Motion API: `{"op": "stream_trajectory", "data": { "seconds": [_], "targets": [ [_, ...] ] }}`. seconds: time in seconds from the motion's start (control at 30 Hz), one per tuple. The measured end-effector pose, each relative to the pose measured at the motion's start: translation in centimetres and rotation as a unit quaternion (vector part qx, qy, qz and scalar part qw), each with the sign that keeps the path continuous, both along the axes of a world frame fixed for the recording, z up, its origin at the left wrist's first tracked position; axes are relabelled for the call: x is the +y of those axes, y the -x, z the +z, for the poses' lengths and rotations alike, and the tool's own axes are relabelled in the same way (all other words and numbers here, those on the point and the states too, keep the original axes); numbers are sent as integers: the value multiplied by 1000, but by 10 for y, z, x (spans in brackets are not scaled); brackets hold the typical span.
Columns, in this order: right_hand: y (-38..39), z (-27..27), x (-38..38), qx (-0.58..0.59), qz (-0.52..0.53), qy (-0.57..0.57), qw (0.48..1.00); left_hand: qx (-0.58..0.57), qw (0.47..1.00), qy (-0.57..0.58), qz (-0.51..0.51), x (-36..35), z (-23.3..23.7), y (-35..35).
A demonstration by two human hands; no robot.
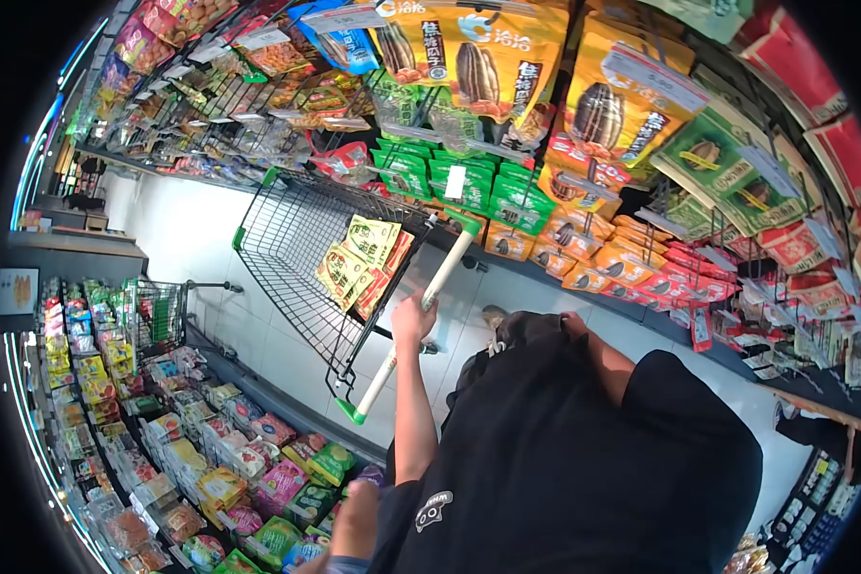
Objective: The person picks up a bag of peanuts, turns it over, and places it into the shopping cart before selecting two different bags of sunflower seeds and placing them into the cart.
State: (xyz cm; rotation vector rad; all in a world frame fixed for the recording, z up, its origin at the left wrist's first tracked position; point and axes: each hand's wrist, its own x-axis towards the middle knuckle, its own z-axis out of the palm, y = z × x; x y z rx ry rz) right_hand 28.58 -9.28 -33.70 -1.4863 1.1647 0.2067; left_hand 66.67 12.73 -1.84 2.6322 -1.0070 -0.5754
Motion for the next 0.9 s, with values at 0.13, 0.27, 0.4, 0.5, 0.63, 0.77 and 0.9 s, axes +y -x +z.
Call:
{"op": "stream_trajectory", "data": {
  "seconds": [0.13,0.27,0.4,0.5,0.63,0.77,0.9],
  "targets": [
    [-45,94,-9,-10,-18,35,999,-5,1000,-6,-2,1,-3,-18],
    [-47,31,-23,2,-15,-61,998,-17,1000,-7,6,4,2,-34],
    [-55,27,-19,16,38,42,998,-9,1000,-15,6,6,3,-51],
    [-68,40,-10,34,38,67,996,-12,1000,-11,8,10,3,-62],
    [-85,57,-2,87,45,46,994,7,1000,-12,11,11,2,-78],
    [-87,1,8,-38,77,46,995,-1,1000,9,0,18,-5,-96],
    [-118,30,34,66,56,47,995,6,1000,-2,-4,19,6,-110]
  ]
}}
